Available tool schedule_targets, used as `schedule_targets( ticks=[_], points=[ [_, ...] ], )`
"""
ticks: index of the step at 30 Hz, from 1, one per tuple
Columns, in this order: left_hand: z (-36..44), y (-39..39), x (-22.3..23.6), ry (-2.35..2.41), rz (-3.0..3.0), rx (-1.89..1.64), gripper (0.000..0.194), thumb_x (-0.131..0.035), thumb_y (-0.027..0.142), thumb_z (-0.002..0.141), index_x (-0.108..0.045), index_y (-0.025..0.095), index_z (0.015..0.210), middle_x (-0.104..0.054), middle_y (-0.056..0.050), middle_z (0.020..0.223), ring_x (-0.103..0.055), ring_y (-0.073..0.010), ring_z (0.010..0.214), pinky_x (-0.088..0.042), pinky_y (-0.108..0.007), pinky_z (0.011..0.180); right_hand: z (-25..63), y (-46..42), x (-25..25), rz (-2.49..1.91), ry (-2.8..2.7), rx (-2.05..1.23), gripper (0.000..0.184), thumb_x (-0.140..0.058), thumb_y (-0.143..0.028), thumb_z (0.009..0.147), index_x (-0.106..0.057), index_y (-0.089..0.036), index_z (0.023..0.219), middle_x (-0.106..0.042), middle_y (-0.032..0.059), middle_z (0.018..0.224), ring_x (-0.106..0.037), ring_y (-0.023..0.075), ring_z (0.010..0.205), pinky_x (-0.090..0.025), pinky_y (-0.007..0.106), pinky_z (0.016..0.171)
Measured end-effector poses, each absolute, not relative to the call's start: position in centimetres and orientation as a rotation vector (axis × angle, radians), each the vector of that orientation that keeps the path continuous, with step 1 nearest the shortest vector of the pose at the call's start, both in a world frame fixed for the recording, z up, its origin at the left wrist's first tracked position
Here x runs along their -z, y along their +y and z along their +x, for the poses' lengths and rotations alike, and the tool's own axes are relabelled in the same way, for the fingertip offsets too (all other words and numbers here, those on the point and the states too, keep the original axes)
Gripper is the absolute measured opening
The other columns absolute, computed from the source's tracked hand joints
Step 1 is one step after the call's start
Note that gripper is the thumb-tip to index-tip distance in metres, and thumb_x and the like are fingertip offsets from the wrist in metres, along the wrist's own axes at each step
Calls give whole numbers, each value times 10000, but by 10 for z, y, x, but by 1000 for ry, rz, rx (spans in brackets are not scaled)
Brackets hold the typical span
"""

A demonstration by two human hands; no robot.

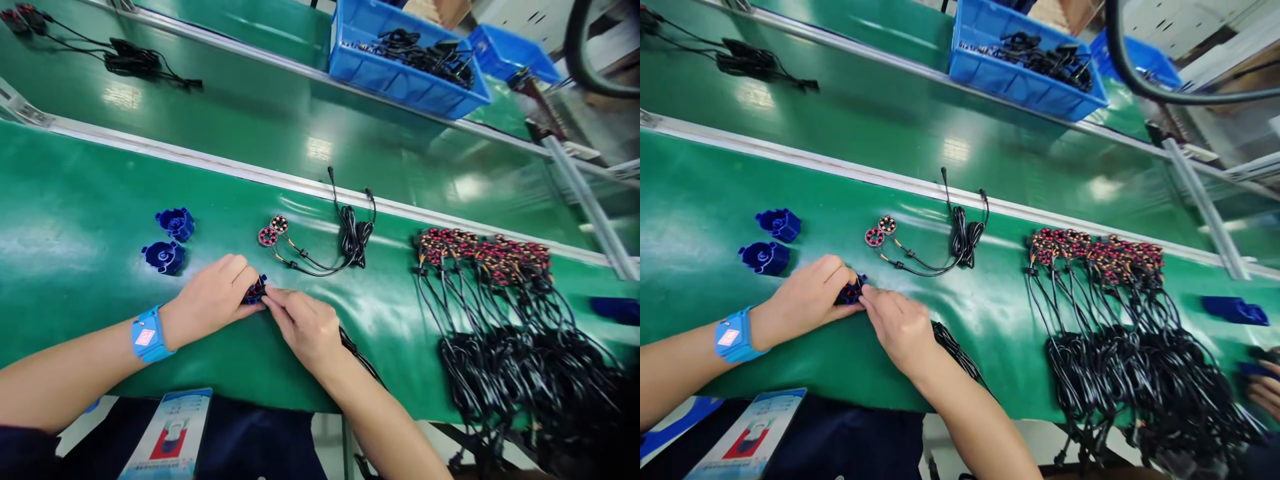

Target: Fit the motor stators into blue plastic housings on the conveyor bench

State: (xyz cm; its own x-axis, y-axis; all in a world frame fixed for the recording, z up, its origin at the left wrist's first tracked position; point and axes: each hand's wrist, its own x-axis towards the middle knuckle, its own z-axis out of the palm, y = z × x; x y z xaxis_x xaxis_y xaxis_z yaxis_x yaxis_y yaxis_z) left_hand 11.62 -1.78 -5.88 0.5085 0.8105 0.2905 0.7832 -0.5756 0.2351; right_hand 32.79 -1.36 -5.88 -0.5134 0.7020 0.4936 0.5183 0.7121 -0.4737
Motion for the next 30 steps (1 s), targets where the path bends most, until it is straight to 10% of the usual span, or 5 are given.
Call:
schedule_targets(
  ticks=[17, 30],
  points=[
    [114, -19, 55, 1349, 2556, -598, 288, -435, 409, 1047, -542, 152, 972, -525, -54, 889, -532, -210, 778, -507, -342, 639, 322, -22, 37, -769, -2689, 337, 221, -528, -15, 969, -689, -42, 1118, -749, 154, 986, -690, 191, 772, -592, 299, 626],
    [111, -22, 58, 1322, 2469, -745, 307, -525, 427, 1010, -472, 134, 1084, -574, -88, 969, -601, -248, 867, -570, -383, 710, 334, -17, 46, -707, -2565, 129, 284, -548, -52, 972, -663, -64, 1231, -738, 104, 1033, -668, 220, 871, -568, 368, 737]
  ],
)
